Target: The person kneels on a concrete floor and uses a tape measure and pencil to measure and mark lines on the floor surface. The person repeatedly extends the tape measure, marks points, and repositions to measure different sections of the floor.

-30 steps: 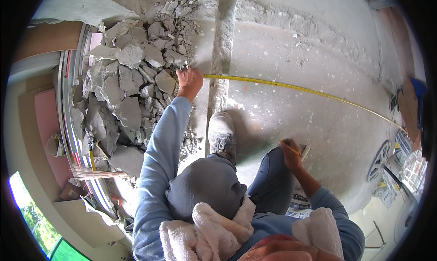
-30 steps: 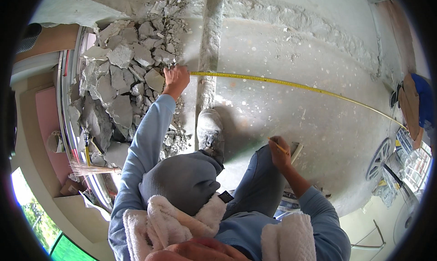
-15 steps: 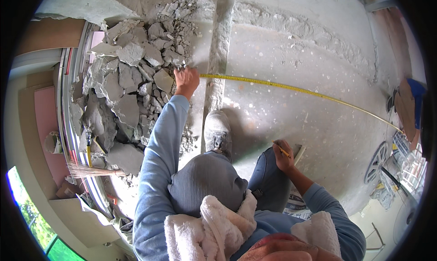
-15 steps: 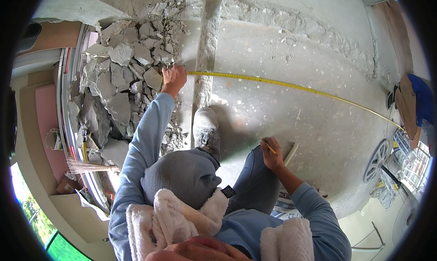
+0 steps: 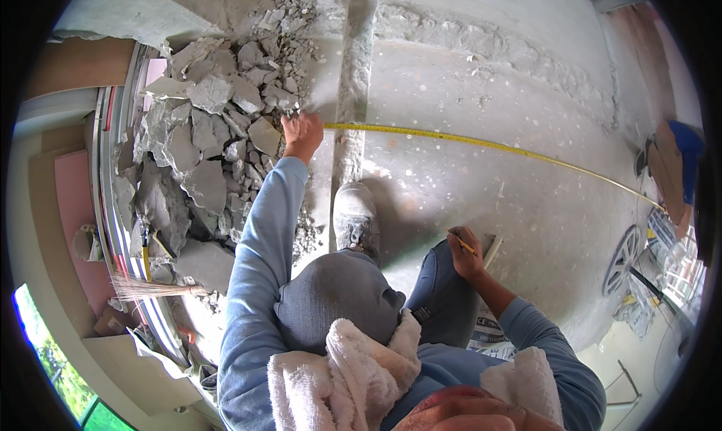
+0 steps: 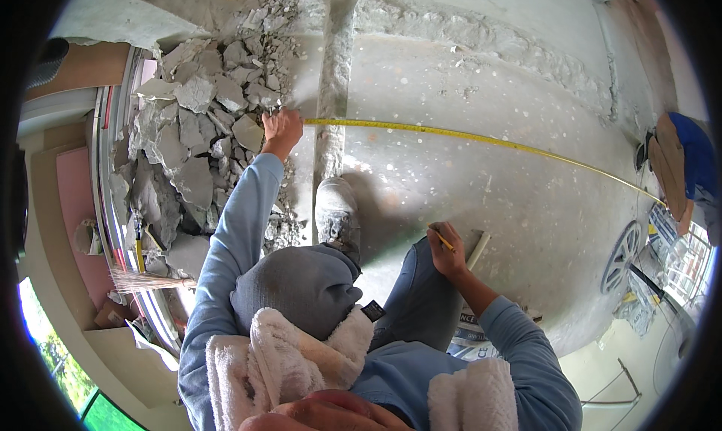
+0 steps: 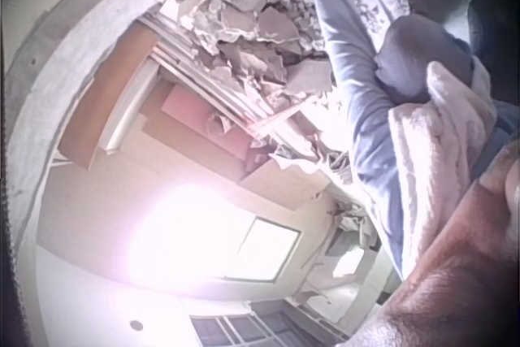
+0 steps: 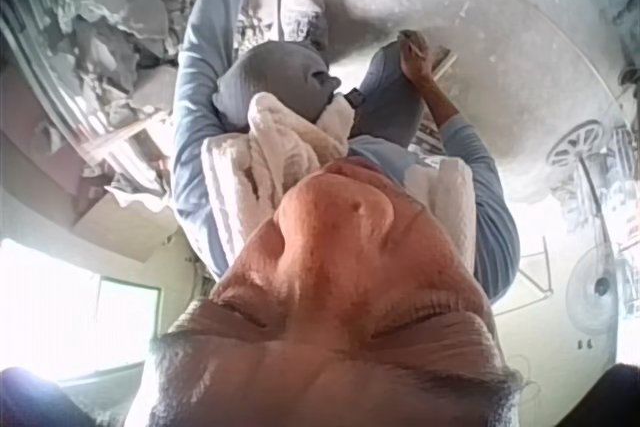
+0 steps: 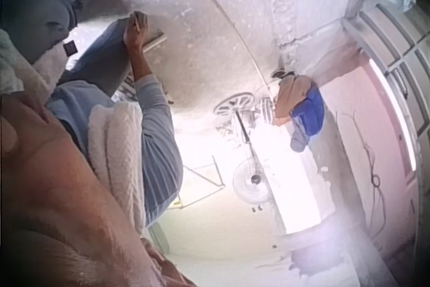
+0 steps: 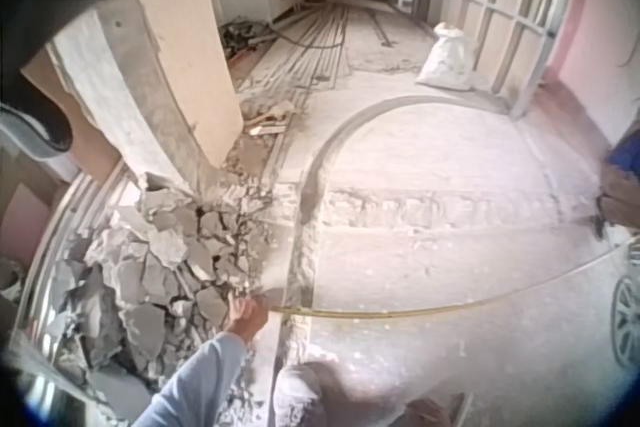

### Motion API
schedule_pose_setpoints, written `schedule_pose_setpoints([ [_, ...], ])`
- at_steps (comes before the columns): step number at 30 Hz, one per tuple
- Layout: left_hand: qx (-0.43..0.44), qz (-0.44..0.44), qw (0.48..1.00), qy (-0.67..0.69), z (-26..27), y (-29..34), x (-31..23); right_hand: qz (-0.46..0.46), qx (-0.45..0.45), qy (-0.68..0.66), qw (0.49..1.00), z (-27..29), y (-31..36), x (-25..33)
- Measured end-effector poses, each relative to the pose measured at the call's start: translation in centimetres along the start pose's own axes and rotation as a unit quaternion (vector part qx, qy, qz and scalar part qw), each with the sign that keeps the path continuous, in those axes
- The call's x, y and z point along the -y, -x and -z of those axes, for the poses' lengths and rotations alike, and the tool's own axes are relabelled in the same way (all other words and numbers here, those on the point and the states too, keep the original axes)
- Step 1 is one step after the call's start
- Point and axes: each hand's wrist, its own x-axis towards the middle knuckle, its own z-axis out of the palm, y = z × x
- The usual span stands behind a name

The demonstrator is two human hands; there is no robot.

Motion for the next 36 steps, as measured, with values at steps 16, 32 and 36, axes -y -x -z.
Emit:
schedule_pose_setpoints([
  [16, -0.03, -0.056, 0.995, -0.082, -2.4, -1.2, 1.5, -0.015, 0.031, 0.053, 0.998, -0.8, 1.5, -3.3],
  [32, 0.046, -0.058, 0.997, -0.01, 2.6, 0.0, 0.3, -0.079, 0.003, 0.013, 0.997, -0.2, 1.0, -1.7],
  [36, 0.074, -0.078, 0.992, 0.073, 4.4, -0.1, 1.2, -0.08, 0.006, 0.025, 0.996, -0.1, 0.7, -1.7],
])
